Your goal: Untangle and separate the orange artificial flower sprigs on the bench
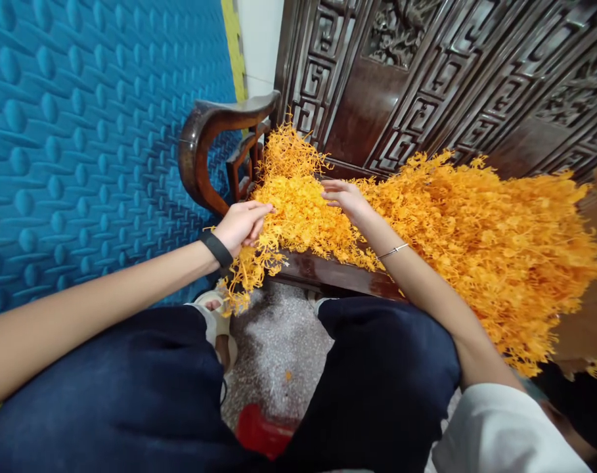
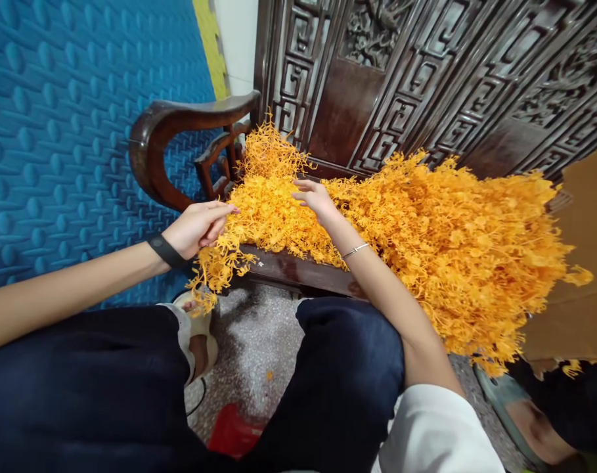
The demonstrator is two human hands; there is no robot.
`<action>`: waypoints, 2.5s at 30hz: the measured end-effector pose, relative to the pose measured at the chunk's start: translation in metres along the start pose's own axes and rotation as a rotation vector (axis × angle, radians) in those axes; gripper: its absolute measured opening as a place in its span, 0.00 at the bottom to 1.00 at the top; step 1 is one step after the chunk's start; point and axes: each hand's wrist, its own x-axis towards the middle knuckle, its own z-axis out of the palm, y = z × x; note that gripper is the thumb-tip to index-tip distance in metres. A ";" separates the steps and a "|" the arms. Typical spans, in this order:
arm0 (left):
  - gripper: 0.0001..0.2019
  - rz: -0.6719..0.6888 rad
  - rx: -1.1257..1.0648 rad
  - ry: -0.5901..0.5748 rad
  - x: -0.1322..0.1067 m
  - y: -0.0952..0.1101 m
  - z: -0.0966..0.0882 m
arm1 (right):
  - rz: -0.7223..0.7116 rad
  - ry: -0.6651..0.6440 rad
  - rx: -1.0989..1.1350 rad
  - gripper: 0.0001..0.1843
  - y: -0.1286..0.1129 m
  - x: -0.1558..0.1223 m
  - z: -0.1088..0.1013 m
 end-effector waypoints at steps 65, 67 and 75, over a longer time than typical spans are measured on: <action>0.12 -0.138 0.200 -0.120 0.002 0.005 0.011 | -0.184 -0.432 0.151 0.17 -0.032 -0.032 0.024; 0.12 -0.129 0.207 -0.130 0.001 0.004 0.009 | -0.178 -0.424 0.132 0.14 -0.033 -0.034 0.026; 0.13 -0.069 0.199 -0.119 0.000 0.018 0.007 | 0.083 -0.130 0.376 0.06 -0.031 -0.035 0.039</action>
